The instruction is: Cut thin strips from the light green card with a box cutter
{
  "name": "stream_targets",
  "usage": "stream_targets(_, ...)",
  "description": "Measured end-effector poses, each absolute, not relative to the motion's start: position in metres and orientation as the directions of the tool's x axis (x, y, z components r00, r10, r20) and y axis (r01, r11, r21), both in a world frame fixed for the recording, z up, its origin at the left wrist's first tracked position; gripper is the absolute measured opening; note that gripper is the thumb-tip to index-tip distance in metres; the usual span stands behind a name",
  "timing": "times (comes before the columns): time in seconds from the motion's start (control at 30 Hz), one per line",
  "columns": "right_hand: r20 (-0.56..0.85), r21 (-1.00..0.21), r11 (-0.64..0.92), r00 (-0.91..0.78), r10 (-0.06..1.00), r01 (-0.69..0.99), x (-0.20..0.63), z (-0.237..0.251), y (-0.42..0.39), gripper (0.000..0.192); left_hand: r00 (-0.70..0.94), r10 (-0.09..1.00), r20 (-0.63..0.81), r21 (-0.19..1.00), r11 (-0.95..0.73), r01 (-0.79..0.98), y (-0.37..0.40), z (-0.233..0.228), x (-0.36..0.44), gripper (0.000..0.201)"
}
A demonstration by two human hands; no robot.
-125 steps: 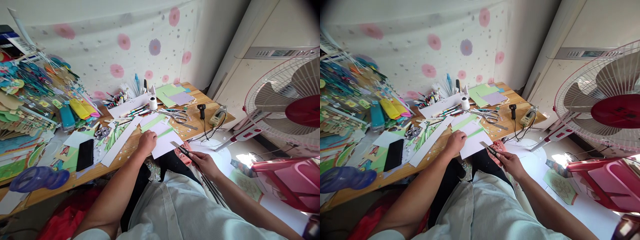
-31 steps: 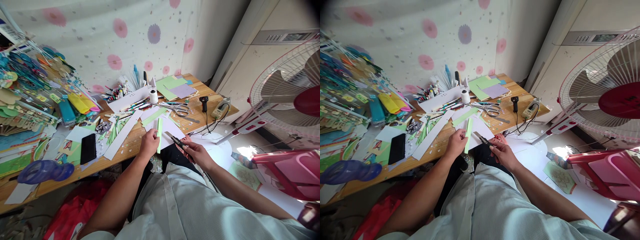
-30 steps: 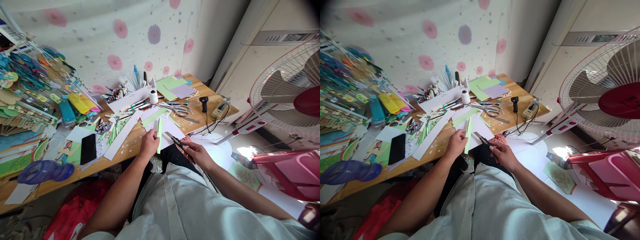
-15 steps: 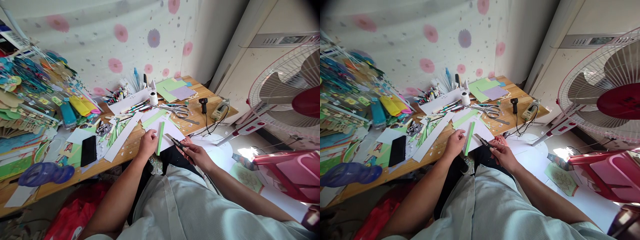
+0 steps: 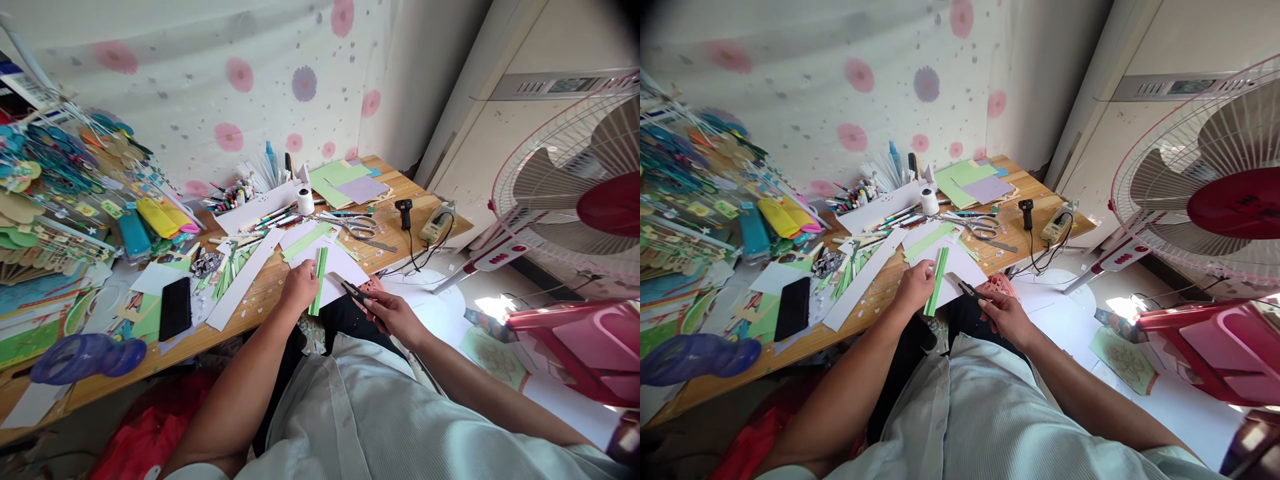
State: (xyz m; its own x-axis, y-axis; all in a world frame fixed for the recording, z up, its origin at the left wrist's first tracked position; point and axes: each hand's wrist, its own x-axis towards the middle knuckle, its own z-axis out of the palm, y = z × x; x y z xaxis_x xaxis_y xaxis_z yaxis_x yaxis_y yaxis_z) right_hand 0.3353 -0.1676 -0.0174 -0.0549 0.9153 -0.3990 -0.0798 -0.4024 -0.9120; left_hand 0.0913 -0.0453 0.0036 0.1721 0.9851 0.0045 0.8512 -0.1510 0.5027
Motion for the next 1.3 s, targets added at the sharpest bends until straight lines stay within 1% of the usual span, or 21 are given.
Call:
stream_targets(0.1,-0.401,-0.911,-0.404,-0.053,0.915,-0.079,0.335,-0.017,-0.167,0.063,0.166,0.986,0.007,0.459,-0.151,0.875,-0.044,0.005,0.094,0.044)
stream_targets(0.2,-0.395,-0.914,-0.398,-0.053,0.917,-0.077,0.335,-0.015,-0.167,0.064,0.176,0.984,0.039,0.451,-0.174,0.876,-0.045,0.005,0.094,0.045)
stream_targets(0.4,-0.387,-0.917,-0.39,-0.049,0.921,-0.079,0.334,-0.012,-0.166,0.067,0.229,0.959,0.165,0.432,-0.279,0.858,-0.054,0.007,0.091,0.047)
stream_targets(0.5,-0.392,-0.916,-0.395,-0.052,0.919,-0.074,0.331,-0.012,-0.165,0.071,0.224,0.953,0.205,0.469,-0.297,0.832,-0.058,0.006,0.09,0.047)
stream_targets(0.63,-0.387,-0.918,-0.39,-0.055,0.92,-0.066,0.329,-0.013,-0.166,0.072,0.188,0.959,0.211,0.533,-0.274,0.801,-0.06,0.003,0.087,0.044)
stream_targets(0.8,-0.378,-0.924,-0.38,-0.045,0.925,-0.036,0.326,-0.013,-0.164,0.076,0.199,0.949,0.245,0.554,-0.306,0.774,-0.063,-0.002,0.081,0.045)
stream_targets(0.97,-0.365,-0.93,-0.366,-0.037,0.93,-0.03,0.324,-0.011,-0.161,0.078,0.228,0.924,0.306,0.527,-0.364,0.768,-0.064,-0.005,0.079,0.043)
stream_targets(1.17,-0.37,-0.929,-0.371,-0.054,0.927,-0.009,0.324,-0.013,-0.16,0.076,0.282,0.873,0.398,0.488,-0.462,0.741,-0.065,-0.01,0.08,0.043)
stream_targets(1.3,-0.377,-0.926,-0.378,-0.055,0.924,0.005,0.324,-0.015,-0.159,0.075,0.311,0.849,0.427,0.457,-0.5,0.736,-0.064,-0.013,0.08,0.044)
